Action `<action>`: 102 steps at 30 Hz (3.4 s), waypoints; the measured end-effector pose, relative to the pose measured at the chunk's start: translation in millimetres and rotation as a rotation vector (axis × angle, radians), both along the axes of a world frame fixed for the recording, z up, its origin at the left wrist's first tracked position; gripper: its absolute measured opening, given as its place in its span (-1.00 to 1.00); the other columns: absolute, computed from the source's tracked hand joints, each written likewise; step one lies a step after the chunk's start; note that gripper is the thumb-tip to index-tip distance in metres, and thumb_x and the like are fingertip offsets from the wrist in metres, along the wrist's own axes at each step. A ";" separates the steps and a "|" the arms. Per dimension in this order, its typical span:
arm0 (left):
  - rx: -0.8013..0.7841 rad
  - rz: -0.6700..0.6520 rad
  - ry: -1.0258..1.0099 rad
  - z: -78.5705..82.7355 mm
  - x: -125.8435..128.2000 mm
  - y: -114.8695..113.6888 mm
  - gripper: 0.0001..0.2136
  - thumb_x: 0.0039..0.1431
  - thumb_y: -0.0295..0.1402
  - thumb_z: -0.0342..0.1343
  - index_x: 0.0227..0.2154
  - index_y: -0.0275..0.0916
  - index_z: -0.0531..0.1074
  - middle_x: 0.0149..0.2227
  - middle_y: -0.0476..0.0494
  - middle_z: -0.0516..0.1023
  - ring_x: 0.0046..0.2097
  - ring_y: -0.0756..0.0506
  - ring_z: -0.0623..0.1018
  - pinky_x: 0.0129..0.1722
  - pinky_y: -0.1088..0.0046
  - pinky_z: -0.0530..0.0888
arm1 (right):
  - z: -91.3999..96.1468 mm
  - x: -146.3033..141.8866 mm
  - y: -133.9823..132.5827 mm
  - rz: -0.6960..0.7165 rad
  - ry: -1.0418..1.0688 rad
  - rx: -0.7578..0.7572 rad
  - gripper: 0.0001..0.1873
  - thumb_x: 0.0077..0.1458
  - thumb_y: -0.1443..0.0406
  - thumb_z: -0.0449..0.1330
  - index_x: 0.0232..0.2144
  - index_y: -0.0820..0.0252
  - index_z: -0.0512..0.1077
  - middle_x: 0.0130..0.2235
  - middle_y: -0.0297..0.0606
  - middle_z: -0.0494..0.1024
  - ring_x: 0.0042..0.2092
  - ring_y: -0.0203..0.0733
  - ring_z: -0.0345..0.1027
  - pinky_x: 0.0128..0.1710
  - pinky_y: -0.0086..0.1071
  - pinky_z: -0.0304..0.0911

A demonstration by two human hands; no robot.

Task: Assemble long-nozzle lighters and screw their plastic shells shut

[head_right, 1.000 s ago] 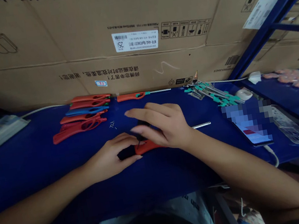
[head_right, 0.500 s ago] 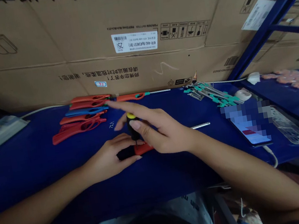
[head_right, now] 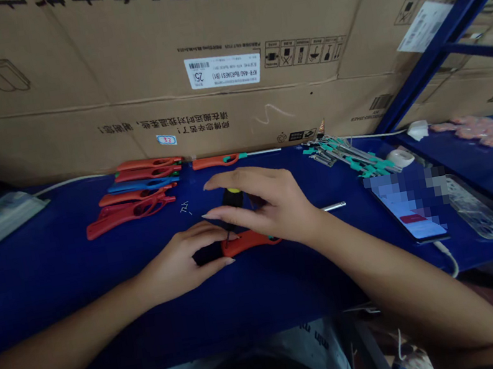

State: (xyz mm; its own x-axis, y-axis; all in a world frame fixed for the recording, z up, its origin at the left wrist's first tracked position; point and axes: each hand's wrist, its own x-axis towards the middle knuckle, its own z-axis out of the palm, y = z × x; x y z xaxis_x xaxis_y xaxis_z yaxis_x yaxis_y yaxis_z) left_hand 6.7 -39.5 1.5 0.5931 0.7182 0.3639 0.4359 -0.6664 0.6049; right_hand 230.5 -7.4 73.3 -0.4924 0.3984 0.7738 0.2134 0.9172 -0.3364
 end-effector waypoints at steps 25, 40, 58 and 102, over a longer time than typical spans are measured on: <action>0.012 0.082 -0.009 0.4 4.7 -3.4 -0.74 0.12 -0.37 0.35 -0.11 -0.19 0.55 -0.14 -0.14 0.64 -0.09 -0.16 0.62 -0.01 0.23 0.56 | 8.6 0.6 -6.1 0.063 -0.124 -0.002 -0.65 0.36 0.32 0.05 0.12 0.17 0.45 -0.07 -0.14 0.61 -0.13 -0.20 0.51 -0.12 -0.31 0.46; 0.019 0.085 -0.005 -0.6 4.9 -4.0 -0.74 0.14 -0.36 0.32 -0.09 -0.21 0.54 -0.12 -0.17 0.63 -0.07 -0.18 0.61 0.00 0.18 0.56 | 6.8 -0.5 -5.8 0.177 -0.080 -0.132 -0.65 0.31 0.32 0.14 0.11 0.22 0.42 -0.14 -0.17 0.60 -0.25 -0.27 0.49 -0.28 -0.39 0.45; 0.060 0.156 0.224 16.7 12.8 1.6 -0.71 0.13 -0.47 0.20 -0.06 -0.21 0.46 -0.07 -0.16 0.60 -0.03 -0.20 0.57 0.04 0.16 0.51 | 17.0 39.9 32.2 -0.317 -0.014 0.048 -0.69 0.21 0.29 0.23 0.01 0.16 0.45 -0.11 -0.15 0.55 -0.27 -0.18 0.47 -0.28 -0.30 0.44; 0.282 0.446 0.403 21.7 -28.0 135.6 -0.73 0.19 -0.27 0.14 -0.12 -0.24 0.59 -0.07 -0.28 0.63 0.01 -0.27 0.57 0.11 0.13 0.42 | -29.2 110.8 102.3 -0.816 -0.990 -0.583 -0.55 0.01 0.48 0.22 0.00 0.26 0.50 0.04 0.01 0.47 -0.04 -0.06 0.46 -0.07 -0.38 0.29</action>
